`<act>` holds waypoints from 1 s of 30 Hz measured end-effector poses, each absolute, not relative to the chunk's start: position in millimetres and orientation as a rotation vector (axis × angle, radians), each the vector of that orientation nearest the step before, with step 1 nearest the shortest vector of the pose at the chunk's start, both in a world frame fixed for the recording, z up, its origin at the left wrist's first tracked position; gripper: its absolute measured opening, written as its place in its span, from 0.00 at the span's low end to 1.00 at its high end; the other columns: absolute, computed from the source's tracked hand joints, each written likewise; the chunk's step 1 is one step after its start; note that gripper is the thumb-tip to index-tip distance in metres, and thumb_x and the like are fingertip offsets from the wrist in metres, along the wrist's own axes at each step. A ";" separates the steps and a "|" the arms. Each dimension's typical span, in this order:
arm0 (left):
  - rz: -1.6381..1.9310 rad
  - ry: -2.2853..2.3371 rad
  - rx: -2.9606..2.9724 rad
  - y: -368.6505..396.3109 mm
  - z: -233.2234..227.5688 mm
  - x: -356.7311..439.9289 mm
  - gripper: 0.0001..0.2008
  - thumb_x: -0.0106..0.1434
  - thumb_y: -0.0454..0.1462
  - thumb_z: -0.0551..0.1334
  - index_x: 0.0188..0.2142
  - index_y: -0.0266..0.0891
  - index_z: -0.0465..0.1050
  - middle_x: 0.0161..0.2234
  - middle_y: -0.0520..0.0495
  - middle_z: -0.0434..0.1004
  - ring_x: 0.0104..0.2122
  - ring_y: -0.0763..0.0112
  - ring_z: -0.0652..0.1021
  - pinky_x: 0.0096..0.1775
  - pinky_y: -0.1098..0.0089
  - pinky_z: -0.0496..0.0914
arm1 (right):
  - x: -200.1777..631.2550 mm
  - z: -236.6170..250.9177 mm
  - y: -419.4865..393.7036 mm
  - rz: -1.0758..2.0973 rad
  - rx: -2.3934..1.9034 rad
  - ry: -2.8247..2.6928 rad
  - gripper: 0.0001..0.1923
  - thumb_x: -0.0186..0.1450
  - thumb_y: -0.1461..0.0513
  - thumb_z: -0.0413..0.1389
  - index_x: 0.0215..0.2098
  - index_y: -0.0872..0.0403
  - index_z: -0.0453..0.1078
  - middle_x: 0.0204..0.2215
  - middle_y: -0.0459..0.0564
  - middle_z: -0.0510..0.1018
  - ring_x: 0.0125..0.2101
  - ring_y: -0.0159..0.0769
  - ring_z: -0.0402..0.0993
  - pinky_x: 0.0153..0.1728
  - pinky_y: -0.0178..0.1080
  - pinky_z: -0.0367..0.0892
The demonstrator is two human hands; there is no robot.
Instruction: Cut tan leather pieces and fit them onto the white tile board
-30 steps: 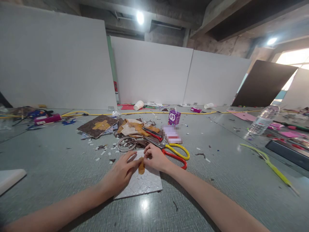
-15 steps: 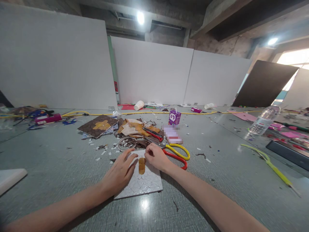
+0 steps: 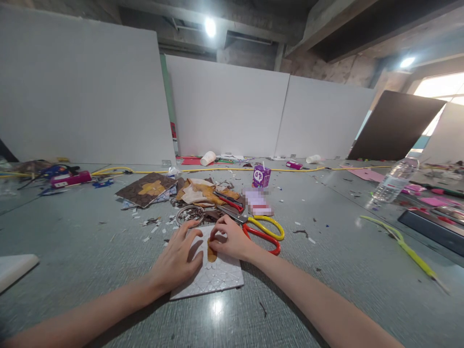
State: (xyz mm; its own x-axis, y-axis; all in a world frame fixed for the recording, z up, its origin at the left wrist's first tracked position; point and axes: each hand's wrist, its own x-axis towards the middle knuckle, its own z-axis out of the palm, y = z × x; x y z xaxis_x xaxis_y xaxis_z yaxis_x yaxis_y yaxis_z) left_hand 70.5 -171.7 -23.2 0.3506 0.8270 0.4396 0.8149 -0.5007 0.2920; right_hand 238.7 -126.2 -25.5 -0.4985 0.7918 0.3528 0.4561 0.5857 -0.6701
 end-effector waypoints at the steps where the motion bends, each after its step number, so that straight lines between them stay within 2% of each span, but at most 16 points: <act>1: 0.848 1.557 2.557 -171.3 -23.4 70.6 0.11 0.50 0.32 0.53 0.36 0.36 0.61 0.48 0.39 0.56 0.50 0.56 0.60 0.48 0.56 0.58 | 238.7 -26.3 -126.1 0.654 -0.975 -2.165 0.03 0.50 0.66 0.55 0.25 0.54 0.68 0.33 0.47 0.62 0.34 0.30 0.63 0.36 0.34 0.61; 8: 0.806 1.563 2.529 -170.9 -22.4 71.7 0.09 0.51 0.33 0.52 0.35 0.36 0.62 0.47 0.40 0.57 0.48 0.58 0.61 0.48 0.58 0.58 | 239.7 -28.9 -125.1 0.582 -0.948 -2.190 0.04 0.50 0.65 0.56 0.26 0.53 0.70 0.33 0.47 0.63 0.36 0.31 0.64 0.39 0.35 0.61; 30: 0.858 1.498 2.583 -172.5 -19.9 71.8 0.07 0.52 0.31 0.51 0.32 0.36 0.63 0.43 0.41 0.60 0.45 0.61 0.63 0.46 0.59 0.60 | 238.9 -27.9 -122.7 0.675 -0.960 -2.151 0.06 0.54 0.67 0.51 0.25 0.54 0.69 0.32 0.47 0.64 0.34 0.30 0.64 0.36 0.34 0.61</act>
